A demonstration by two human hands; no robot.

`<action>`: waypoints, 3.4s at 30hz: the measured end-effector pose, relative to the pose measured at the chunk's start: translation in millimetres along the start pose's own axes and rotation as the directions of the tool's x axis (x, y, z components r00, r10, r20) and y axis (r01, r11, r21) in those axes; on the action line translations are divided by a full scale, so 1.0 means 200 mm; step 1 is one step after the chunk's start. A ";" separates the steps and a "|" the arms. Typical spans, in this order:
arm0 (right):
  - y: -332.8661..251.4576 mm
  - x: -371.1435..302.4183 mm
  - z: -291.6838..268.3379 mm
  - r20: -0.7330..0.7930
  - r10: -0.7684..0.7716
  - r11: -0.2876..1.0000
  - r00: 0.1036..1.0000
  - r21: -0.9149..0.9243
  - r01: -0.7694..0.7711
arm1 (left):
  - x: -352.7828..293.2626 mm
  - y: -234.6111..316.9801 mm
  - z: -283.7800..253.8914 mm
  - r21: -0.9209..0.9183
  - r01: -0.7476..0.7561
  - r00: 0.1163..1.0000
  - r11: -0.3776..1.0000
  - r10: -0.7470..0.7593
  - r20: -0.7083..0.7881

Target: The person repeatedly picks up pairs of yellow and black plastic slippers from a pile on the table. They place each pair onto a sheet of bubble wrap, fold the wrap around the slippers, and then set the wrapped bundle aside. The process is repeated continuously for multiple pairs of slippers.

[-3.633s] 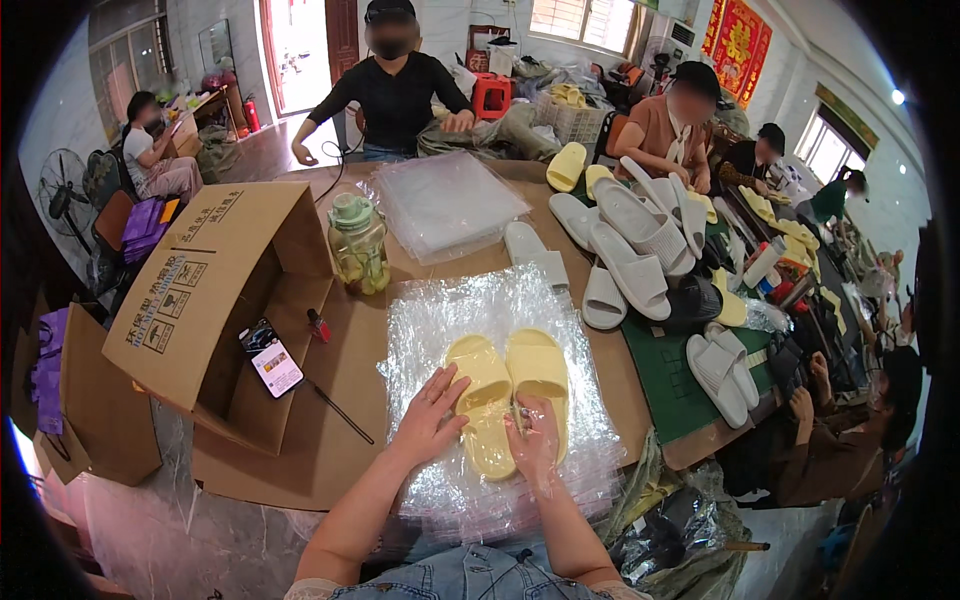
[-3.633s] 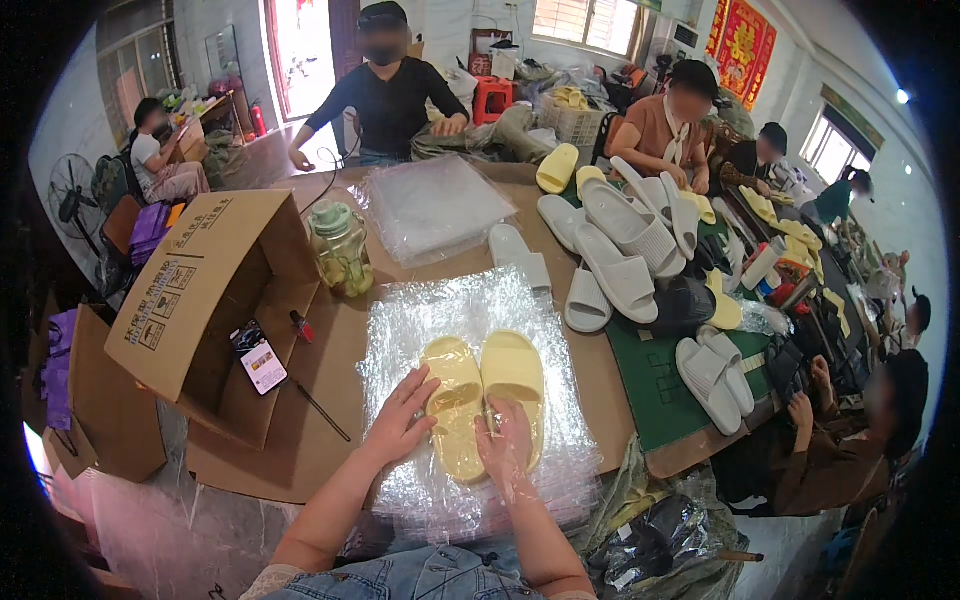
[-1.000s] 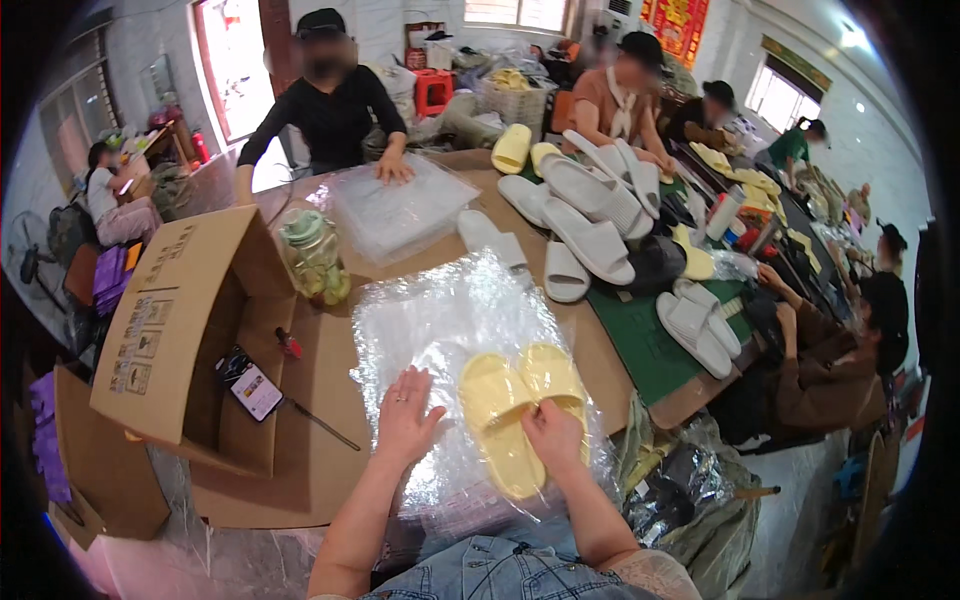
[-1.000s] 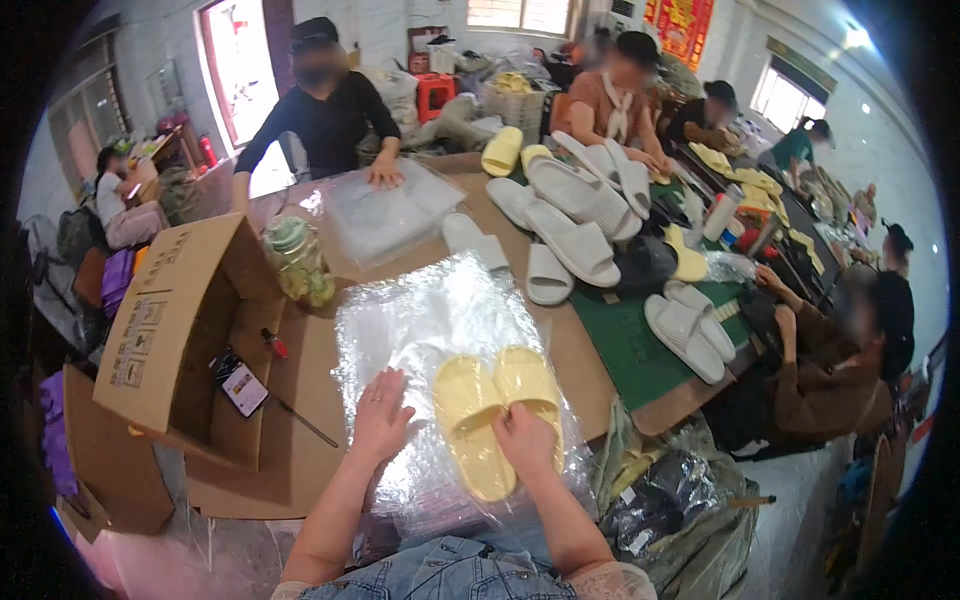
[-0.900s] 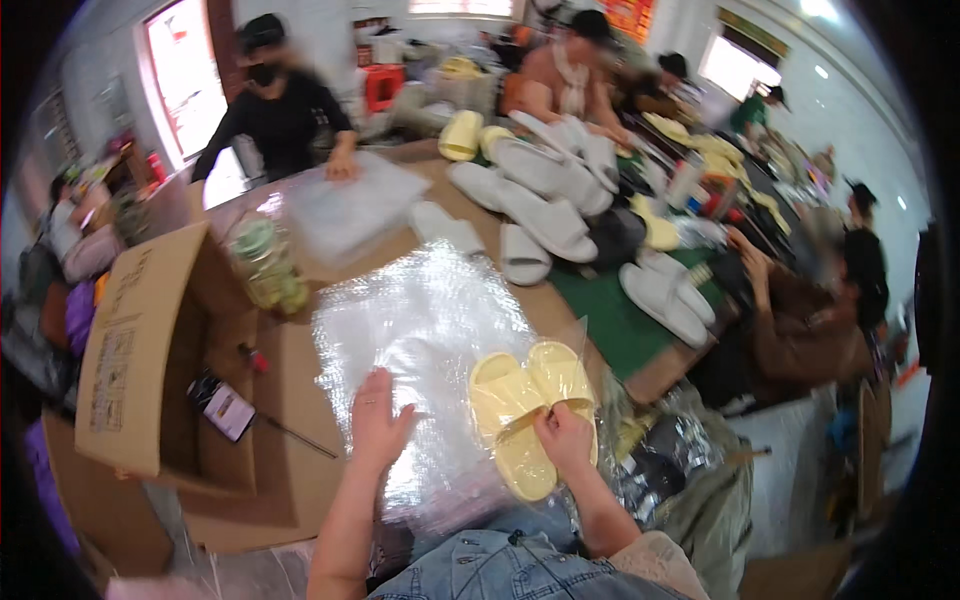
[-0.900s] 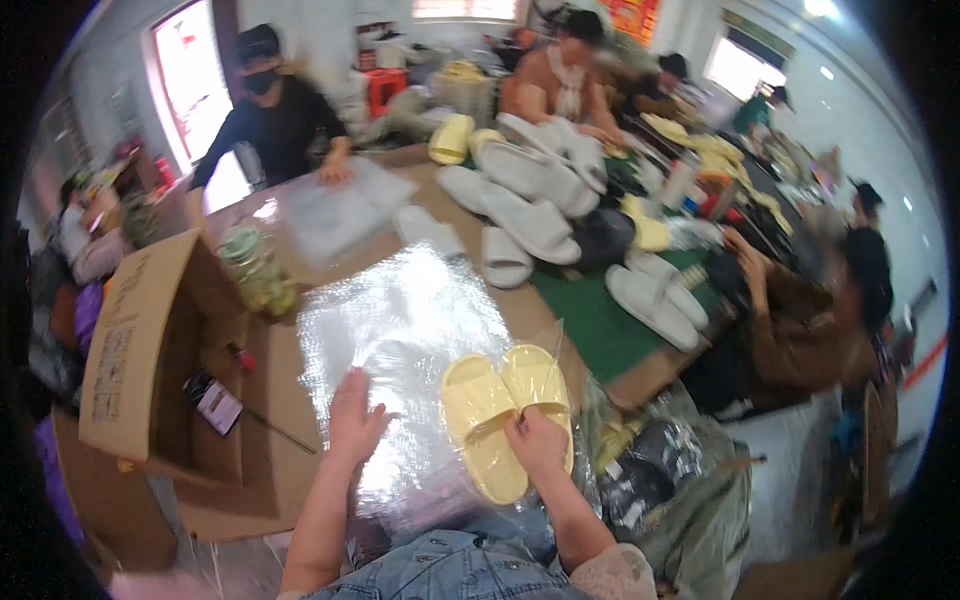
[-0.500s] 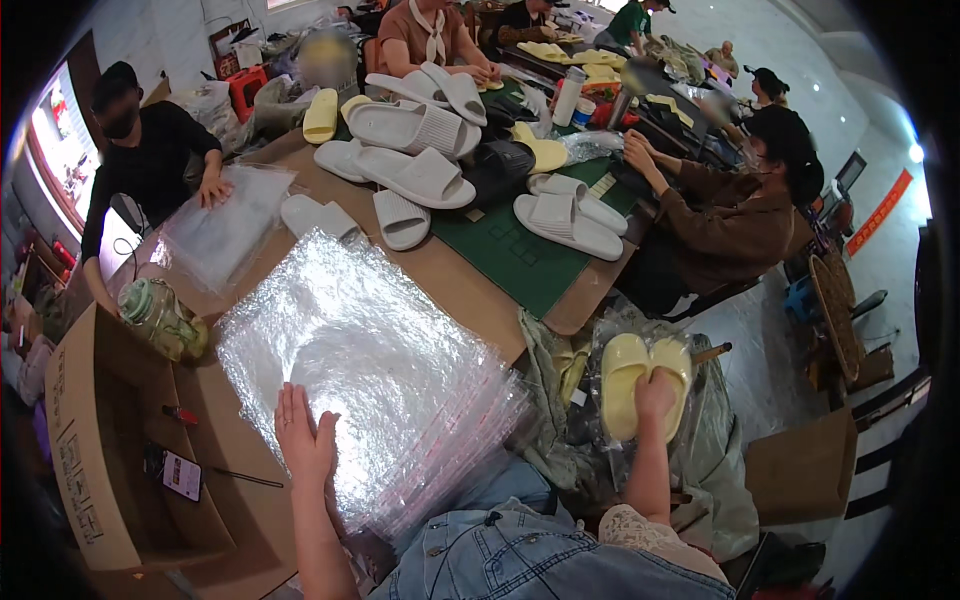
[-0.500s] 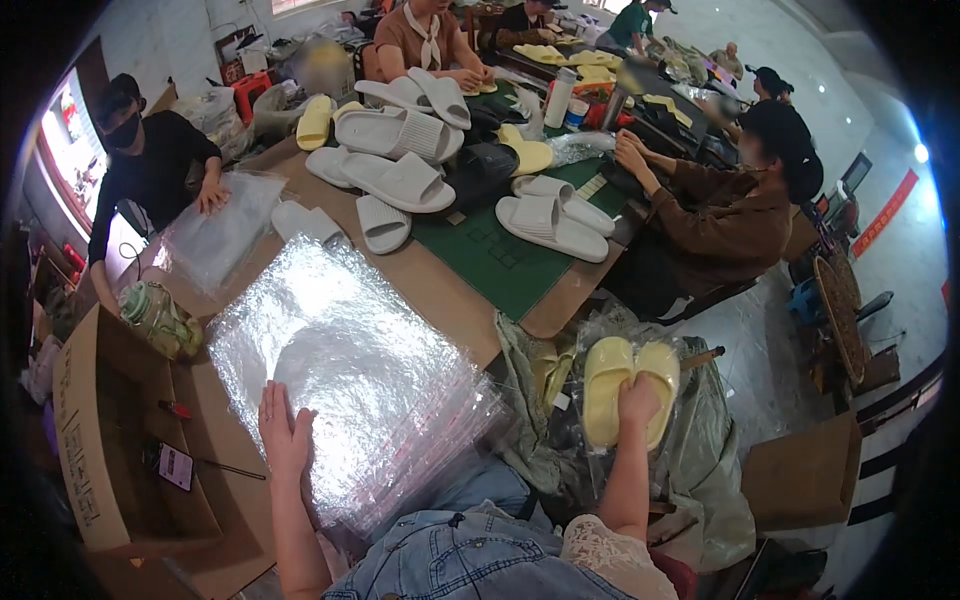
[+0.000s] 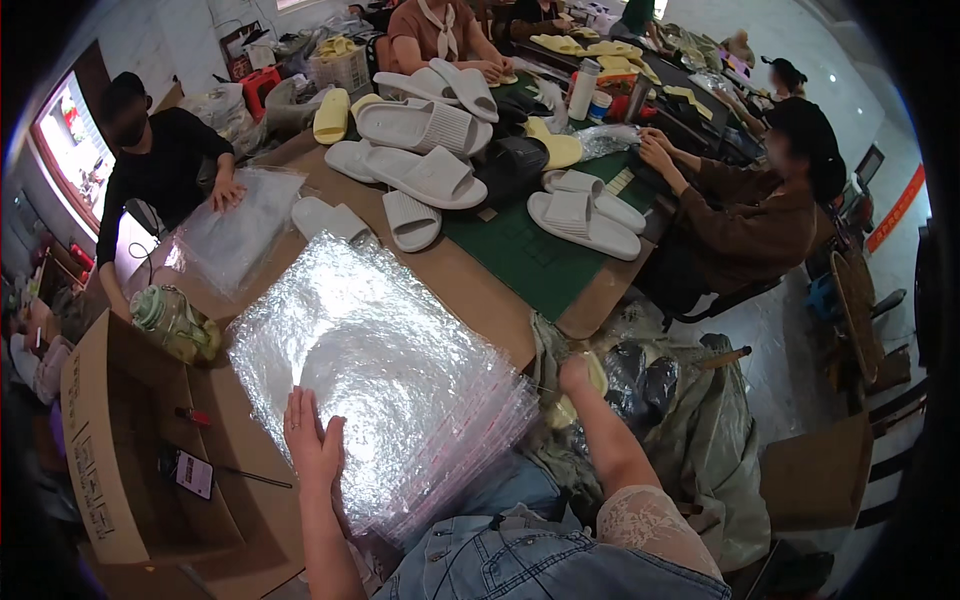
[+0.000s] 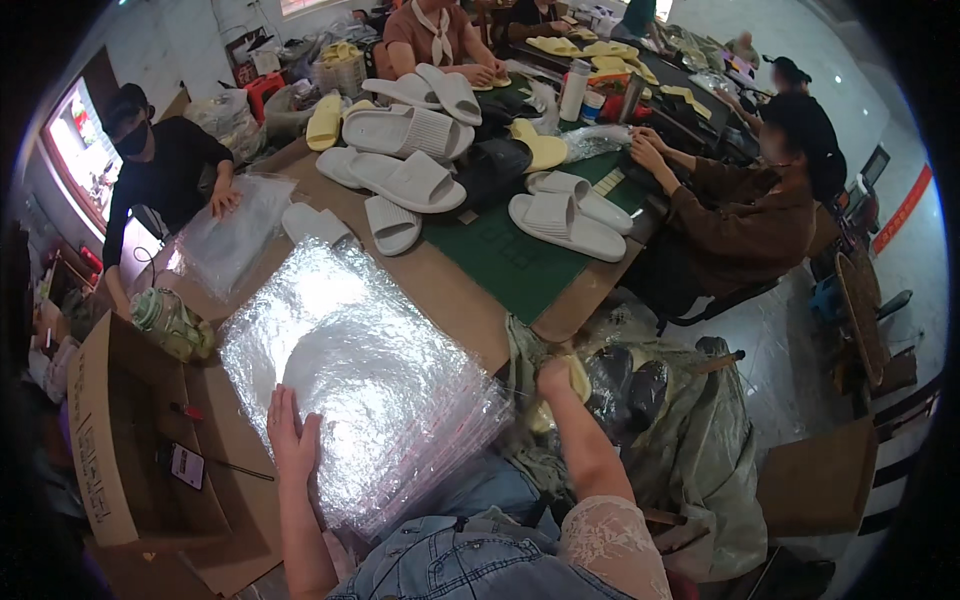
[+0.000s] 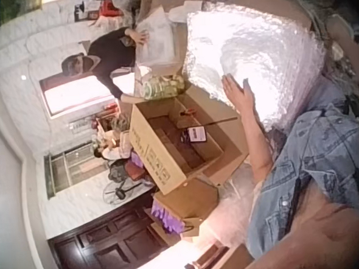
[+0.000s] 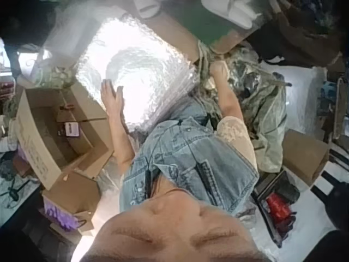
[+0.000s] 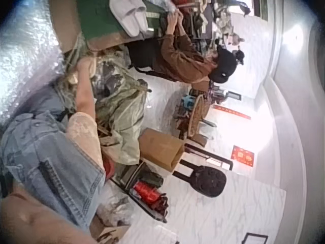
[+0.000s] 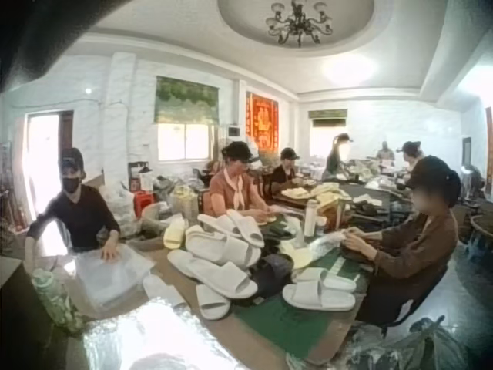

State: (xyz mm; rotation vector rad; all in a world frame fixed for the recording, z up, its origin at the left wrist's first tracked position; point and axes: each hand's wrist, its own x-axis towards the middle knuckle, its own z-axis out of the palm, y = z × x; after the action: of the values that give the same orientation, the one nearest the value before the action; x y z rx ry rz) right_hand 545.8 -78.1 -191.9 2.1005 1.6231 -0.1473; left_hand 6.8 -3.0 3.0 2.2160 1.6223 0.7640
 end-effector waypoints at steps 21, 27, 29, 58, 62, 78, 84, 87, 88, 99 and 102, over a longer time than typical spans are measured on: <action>0.04 -0.23 -0.04 0.050 0.606 -0.023 0.794 0.999 -0.045 | 0.00 0.02 -0.01 -0.013 0.012 0.999 1.000 -0.012 -0.043; 0.53 -0.15 -0.60 -0.576 0.767 0.421 0.284 0.785 0.456 | -0.01 0.01 0.01 -0.006 0.018 0.998 1.000 -0.018 -0.060; 0.59 -0.02 -0.86 -0.632 0.653 0.549 0.418 0.774 0.314 | -0.02 0.04 -0.01 -0.008 0.051 0.997 0.999 -0.051 -0.061; 0.07 -0.25 -1.03 -0.693 0.323 0.735 0.644 0.613 0.291 | -0.03 0.04 -0.01 0.085 0.005 0.993 0.996 0.005 -0.120; 0.12 -0.41 -0.90 -0.728 0.426 0.700 0.538 0.641 0.313 | -0.02 0.12 -0.05 0.164 -0.121 0.988 0.979 0.134 -0.073; -0.18 -1.00 -1.27 -0.660 -0.211 0.161 0.721 0.704 0.692 | -0.14 0.36 0.12 -0.098 -0.225 0.957 0.969 0.239 0.163; -0.19 -0.96 -1.24 -0.594 -0.417 -0.103 0.688 0.783 0.614 | -0.11 0.35 0.12 -0.399 -0.026 0.985 0.916 0.092 0.148; -0.22 -0.95 -1.28 -0.578 -0.491 -0.066 0.652 0.771 0.634 | -0.08 0.36 0.10 -0.494 0.027 0.985 0.869 0.063 0.164; -0.24 -0.95 -1.29 -0.529 -0.516 0.000 0.674 0.787 0.617 | -0.08 0.37 0.08 -0.519 0.040 0.984 0.854 0.057 0.169; -0.55 -0.92 -1.39 -0.599 -0.502 0.443 0.624 0.441 0.781 | -0.12 0.59 -0.11 -0.310 -0.263 0.952 0.914 0.298 0.070; -0.67 -0.92 -1.43 -0.635 -0.509 0.429 0.582 0.399 0.811 | -0.14 0.63 -0.14 -0.286 -0.310 0.929 0.907 0.353 0.111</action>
State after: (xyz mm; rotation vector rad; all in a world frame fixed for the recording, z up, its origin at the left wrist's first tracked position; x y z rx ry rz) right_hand 309.9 -92.4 86.4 1.7794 3.0448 -0.6743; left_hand 83.3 -71.5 84.9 2.3123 1.0105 0.8079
